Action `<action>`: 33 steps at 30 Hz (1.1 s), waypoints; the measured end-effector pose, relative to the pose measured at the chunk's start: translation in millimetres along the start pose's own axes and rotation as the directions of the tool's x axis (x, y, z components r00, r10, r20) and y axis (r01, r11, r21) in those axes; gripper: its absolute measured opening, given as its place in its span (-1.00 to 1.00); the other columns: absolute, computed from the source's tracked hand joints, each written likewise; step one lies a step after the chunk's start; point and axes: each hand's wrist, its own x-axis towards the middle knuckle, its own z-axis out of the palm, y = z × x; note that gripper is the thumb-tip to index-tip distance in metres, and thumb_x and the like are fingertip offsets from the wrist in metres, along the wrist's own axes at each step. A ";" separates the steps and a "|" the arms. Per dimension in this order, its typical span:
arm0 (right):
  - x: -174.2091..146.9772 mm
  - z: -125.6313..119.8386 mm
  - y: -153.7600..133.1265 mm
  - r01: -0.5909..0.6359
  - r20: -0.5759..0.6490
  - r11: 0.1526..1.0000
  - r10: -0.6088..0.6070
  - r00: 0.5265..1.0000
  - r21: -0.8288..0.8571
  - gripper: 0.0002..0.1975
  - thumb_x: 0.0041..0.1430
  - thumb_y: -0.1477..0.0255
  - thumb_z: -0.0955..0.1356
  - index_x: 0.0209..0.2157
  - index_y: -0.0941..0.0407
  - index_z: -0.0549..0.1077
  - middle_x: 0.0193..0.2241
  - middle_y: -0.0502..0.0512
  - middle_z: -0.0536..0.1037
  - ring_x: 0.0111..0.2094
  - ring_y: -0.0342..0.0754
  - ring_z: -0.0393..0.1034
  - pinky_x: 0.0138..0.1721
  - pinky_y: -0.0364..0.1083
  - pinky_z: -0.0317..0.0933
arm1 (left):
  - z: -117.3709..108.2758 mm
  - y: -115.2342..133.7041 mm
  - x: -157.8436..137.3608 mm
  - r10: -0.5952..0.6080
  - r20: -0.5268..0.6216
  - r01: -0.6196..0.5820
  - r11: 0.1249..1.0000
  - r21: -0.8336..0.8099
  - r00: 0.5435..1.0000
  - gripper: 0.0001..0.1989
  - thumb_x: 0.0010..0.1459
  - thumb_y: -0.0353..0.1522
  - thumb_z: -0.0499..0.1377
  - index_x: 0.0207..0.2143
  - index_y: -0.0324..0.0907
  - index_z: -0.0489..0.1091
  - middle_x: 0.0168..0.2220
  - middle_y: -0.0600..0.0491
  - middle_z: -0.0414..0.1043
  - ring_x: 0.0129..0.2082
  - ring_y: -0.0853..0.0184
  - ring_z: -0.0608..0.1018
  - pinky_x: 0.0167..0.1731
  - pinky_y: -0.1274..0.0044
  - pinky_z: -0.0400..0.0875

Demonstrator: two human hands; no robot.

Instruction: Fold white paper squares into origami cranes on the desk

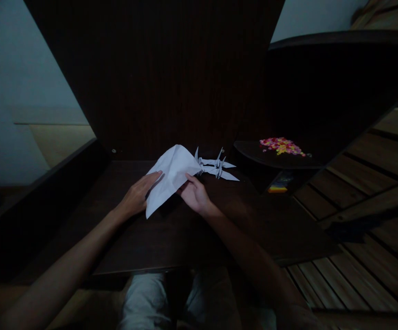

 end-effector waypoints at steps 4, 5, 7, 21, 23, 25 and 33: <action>-1.0 1.7 -3.0 0.004 -0.015 1.000 -0.004 1.000 0.002 -0.72 0.02 0.32 0.27 -0.21 0.09 0.42 -0.22 0.11 0.59 -0.03 0.09 0.40 -0.02 0.10 0.32 | -0.7 1.8 0.3 -0.010 0.043 0.011 1.000 -0.008 0.999 -0.29 0.18 -0.35 0.12 0.31 -0.11 -0.12 0.26 -0.17 0.12 0.23 0.09 0.25 0.16 0.19 0.24; -1.1 1.7 -3.6 0.004 -0.017 1.000 -0.004 1.000 0.011 -0.72 0.00 0.34 0.27 -0.22 0.09 0.42 -0.23 0.10 0.59 -0.03 0.09 0.41 -0.01 0.10 0.32 | -0.6 1.8 0.1 -0.013 0.055 0.013 1.000 -0.009 0.998 -0.29 0.19 -0.35 0.12 0.32 -0.10 -0.13 0.27 -0.17 0.10 0.24 0.09 0.23 0.17 0.19 0.23; -1.0 1.3 -4.4 0.000 -0.024 1.000 0.000 1.000 0.017 -0.72 -0.02 0.35 0.27 -0.22 0.09 0.42 -0.25 0.09 0.59 -0.05 0.09 0.41 -0.01 0.10 0.32 | 0.0 1.8 -0.4 -0.021 0.078 0.022 1.000 -0.011 0.997 -0.26 0.19 -0.34 0.12 0.33 -0.10 -0.18 0.29 -0.17 0.06 0.25 0.09 0.20 0.18 0.20 0.21; -6.9 2.2 -6.7 0.037 0.031 0.999 -0.037 0.999 0.018 -0.72 0.04 0.25 0.26 -0.26 0.07 0.44 -0.21 0.10 0.59 -0.03 0.11 0.40 0.01 0.19 0.25 | -0.1 4.4 -0.4 -0.270 -0.021 0.250 0.916 -0.315 0.963 -0.54 0.29 -0.28 -0.05 0.22 -0.14 0.14 0.20 -0.12 0.24 0.20 0.19 0.30 0.21 0.28 0.16; -7.9 2.6 -6.6 0.050 0.044 0.999 -0.049 0.998 -0.008 -0.70 0.04 0.19 0.26 -0.31 0.07 0.46 -0.20 0.12 0.59 -0.02 0.11 0.39 0.01 0.20 0.24 | -0.6 4.1 0.2 -0.460 -0.111 0.384 0.832 -0.400 0.881 -0.60 0.29 -0.24 -0.05 0.10 -0.18 0.30 0.07 -0.11 0.39 0.14 0.18 0.37 0.18 0.30 0.19; -6.3 1.3 -5.5 0.057 0.046 0.996 -0.054 0.997 -0.065 -0.65 0.07 0.12 0.25 -0.33 0.08 0.48 -0.16 0.14 0.58 -0.02 0.09 0.40 0.00 0.14 0.26 | -0.2 1.3 0.1 -0.623 -0.180 0.473 0.723 -0.504 0.761 -0.62 0.24 -0.17 0.02 -0.05 -0.22 0.40 -0.08 -0.10 0.49 0.06 0.14 0.44 0.12 0.31 0.28; 6.0 -15.1 9.2 -0.063 -0.113 0.873 0.008 0.994 -0.483 -0.66 0.02 0.18 0.39 -0.58 0.19 0.49 -0.51 0.13 0.57 -0.60 -0.17 0.38 -0.52 -0.18 0.28 | 4.5 -9.4 9.8 -0.885 -0.131 0.329 0.298 -0.896 0.447 -0.61 -0.06 -0.12 0.30 -0.26 -0.21 0.44 -0.24 -0.06 0.55 -0.17 0.16 0.57 -0.16 0.41 0.51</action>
